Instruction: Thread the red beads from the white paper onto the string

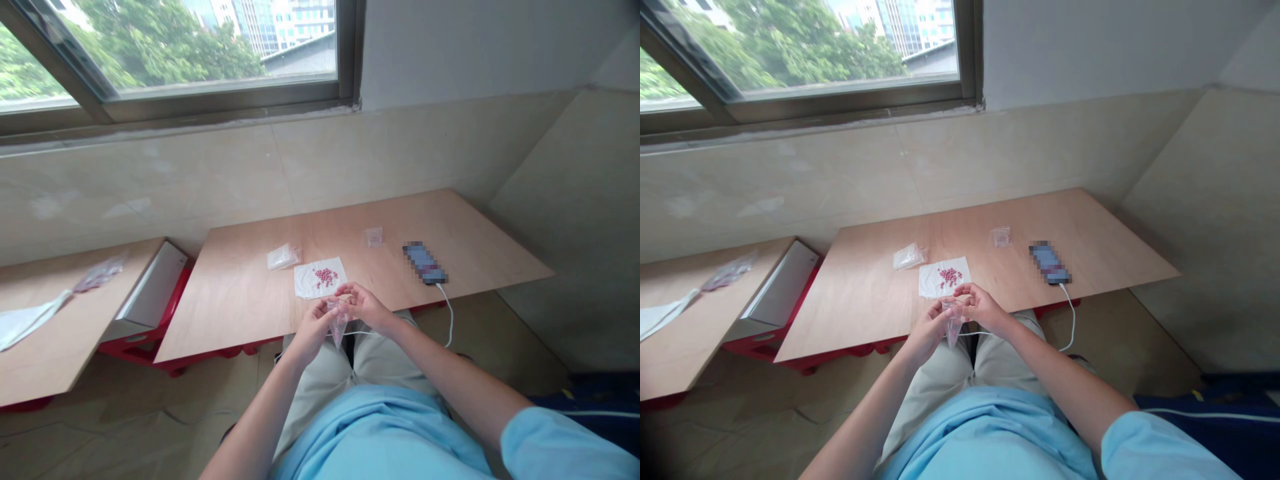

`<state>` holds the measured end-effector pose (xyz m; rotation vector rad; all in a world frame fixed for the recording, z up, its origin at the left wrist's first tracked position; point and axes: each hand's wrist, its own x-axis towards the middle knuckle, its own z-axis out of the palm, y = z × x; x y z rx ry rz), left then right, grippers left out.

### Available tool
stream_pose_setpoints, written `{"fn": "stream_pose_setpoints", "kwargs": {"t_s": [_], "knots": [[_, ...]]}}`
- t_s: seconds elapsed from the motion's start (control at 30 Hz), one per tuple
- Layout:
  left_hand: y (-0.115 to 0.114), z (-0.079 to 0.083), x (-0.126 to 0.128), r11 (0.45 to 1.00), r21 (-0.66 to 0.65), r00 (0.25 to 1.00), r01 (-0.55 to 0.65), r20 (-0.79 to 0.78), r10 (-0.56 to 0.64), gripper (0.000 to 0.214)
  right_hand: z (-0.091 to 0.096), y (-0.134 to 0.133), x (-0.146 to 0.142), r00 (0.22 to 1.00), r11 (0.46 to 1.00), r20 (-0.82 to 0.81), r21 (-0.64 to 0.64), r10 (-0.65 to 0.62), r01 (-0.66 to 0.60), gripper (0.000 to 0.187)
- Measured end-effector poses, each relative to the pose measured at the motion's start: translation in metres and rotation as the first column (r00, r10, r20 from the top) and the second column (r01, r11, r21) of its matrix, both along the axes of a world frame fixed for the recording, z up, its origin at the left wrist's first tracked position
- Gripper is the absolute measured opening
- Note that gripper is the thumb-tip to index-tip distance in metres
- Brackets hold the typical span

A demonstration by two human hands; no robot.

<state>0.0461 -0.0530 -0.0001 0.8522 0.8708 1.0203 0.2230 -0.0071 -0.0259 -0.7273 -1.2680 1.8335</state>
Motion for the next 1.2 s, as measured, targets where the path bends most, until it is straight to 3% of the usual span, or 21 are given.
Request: {"fn": "stream_pose_setpoints", "kwargs": {"t_s": [0.1,0.2,0.37,0.47,0.6,0.83,1.0,1.2], "knots": [[0.003,0.0,-0.005,0.999,-0.003,0.999,-0.05,-0.003,0.05,0.041,-0.003,0.006,0.002,0.999,0.996,0.027,0.079,-0.044,0.042,0.05],[0.009,-0.001,-0.018,0.987,0.022,0.986,-0.16,-0.049,0.161,0.043,-0.01,0.018,0.01,0.968,0.968,0.185,0.214,-0.17,0.129,0.047],[0.029,0.0,-0.056,0.952,0.191,0.91,-0.241,-0.298,0.29,0.05,-0.026,0.043,0.022,0.771,0.835,0.442,0.511,-0.458,0.203,0.044],[0.051,-0.001,-0.079,0.944,0.299,0.837,-0.138,-0.474,0.273,0.048,-0.028,0.057,0.014,0.717,0.769,0.463,0.619,-0.521,0.159,0.043],[0.091,-0.004,-0.099,0.918,0.388,0.663,0.082,-0.708,0.241,0.046,-0.026,0.079,-0.013,0.711,0.678,0.473,0.735,-0.521,0.008,0.052],[0.144,-0.003,-0.107,0.804,0.31,0.294,0.508,-0.939,0.176,0.041,-0.043,0.115,-0.051,0.709,0.635,0.541,0.754,-0.452,-0.17,0.08],[0.158,-0.001,-0.101,0.719,0.262,0.199,0.644,-0.965,0.173,0.035,-0.057,0.117,-0.055,0.657,0.598,0.567,0.772,-0.497,-0.214,0.08],[0.165,-0.003,-0.09,0.654,0.202,0.101,0.729,-0.977,0.189,0.033,-0.06,0.116,-0.056,0.642,0.606,0.581,0.764,-0.5,-0.22,0.079]]}}
